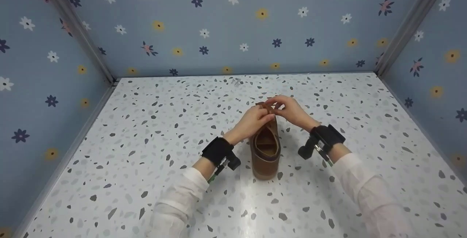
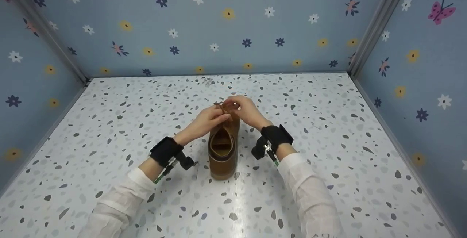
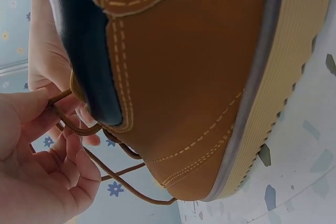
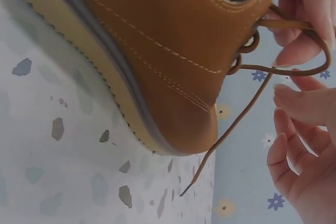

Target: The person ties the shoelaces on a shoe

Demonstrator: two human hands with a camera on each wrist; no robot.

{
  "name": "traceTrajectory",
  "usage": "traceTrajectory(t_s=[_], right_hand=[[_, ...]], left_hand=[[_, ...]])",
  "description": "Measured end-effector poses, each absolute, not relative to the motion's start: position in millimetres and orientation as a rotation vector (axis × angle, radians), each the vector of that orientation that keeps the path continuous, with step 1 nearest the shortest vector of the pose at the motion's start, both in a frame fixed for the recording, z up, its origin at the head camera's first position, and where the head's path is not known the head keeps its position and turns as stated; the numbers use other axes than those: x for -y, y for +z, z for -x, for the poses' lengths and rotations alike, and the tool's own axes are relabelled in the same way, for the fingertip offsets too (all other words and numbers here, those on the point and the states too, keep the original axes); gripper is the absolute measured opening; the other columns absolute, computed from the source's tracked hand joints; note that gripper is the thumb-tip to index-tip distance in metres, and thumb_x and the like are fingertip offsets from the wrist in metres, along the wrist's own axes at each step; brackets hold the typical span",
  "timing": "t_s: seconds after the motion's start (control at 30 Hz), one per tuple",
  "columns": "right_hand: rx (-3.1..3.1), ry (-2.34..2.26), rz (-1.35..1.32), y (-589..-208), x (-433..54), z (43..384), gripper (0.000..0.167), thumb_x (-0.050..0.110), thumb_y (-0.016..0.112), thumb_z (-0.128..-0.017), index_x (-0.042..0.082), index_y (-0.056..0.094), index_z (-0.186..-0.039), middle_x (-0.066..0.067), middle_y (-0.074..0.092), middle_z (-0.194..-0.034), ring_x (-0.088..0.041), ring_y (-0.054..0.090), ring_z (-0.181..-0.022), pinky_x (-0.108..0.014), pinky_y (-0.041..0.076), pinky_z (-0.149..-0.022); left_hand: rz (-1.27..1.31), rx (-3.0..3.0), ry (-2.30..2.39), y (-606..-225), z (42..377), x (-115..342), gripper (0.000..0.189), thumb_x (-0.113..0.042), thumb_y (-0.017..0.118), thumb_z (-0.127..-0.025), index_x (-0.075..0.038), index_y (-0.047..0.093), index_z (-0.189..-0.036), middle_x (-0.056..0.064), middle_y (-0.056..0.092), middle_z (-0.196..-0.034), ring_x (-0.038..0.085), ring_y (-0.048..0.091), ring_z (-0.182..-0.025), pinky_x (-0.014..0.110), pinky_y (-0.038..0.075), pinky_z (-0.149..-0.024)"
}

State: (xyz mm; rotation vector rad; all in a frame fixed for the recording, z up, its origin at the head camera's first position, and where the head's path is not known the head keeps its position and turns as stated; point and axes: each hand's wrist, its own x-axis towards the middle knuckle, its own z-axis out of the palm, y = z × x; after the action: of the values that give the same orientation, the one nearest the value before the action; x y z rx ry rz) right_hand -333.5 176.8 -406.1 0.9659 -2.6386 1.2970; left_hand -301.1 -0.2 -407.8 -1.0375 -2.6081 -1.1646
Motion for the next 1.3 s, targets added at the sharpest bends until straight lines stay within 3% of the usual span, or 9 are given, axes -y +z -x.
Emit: traceTrajectory(t_s=[0.23,0.53,0.83,1.3], right_hand=[[2.584,1.283,-0.949,-408,-170,334,0.022,-0.011,0.059,-0.081,-0.003,0.065,-0.100,-0.014,0.060,-0.098,-0.026,0.053,-0.084,-0.041,0.043,-0.073],[2.542,1.260,-0.823,-409,-176,334,0.008,0.003,0.063,-0.084,0.003,0.067,-0.091,-0.006,0.060,-0.092,-0.019,0.053,-0.087,-0.036,0.043,-0.073],[2.447,1.217,-0.745,-409,-186,332,0.005,0.005,0.062,-0.086,0.005,0.066,-0.090,-0.003,0.060,-0.087,-0.014,0.053,-0.075,-0.029,0.042,-0.061],[2.380,1.220,-0.675,-407,-201,329,0.004,0.002,0.063,-0.084,0.003,0.064,-0.087,-0.004,0.062,-0.084,-0.015,0.056,-0.076,-0.025,0.043,-0.062]], left_hand=[[1.031,2.618,-1.145,-406,300,1,0.026,-0.021,0.051,-0.093,-0.002,0.061,-0.078,0.004,0.052,-0.081,0.019,0.048,-0.080,0.030,0.036,-0.072],[1.012,2.620,-1.159,-408,301,2,0.026,-0.021,0.051,-0.093,-0.004,0.064,-0.080,0.005,0.054,-0.083,0.019,0.049,-0.081,0.030,0.037,-0.073],[0.956,2.620,-1.188,-409,301,2,0.028,-0.022,0.052,-0.093,-0.003,0.059,-0.074,0.004,0.051,-0.081,0.018,0.048,-0.077,0.029,0.038,-0.071],[0.930,2.610,-1.256,-409,300,4,0.026,-0.020,0.052,-0.093,-0.004,0.064,-0.076,0.000,0.049,-0.075,0.014,0.047,-0.069,0.027,0.038,-0.064]])
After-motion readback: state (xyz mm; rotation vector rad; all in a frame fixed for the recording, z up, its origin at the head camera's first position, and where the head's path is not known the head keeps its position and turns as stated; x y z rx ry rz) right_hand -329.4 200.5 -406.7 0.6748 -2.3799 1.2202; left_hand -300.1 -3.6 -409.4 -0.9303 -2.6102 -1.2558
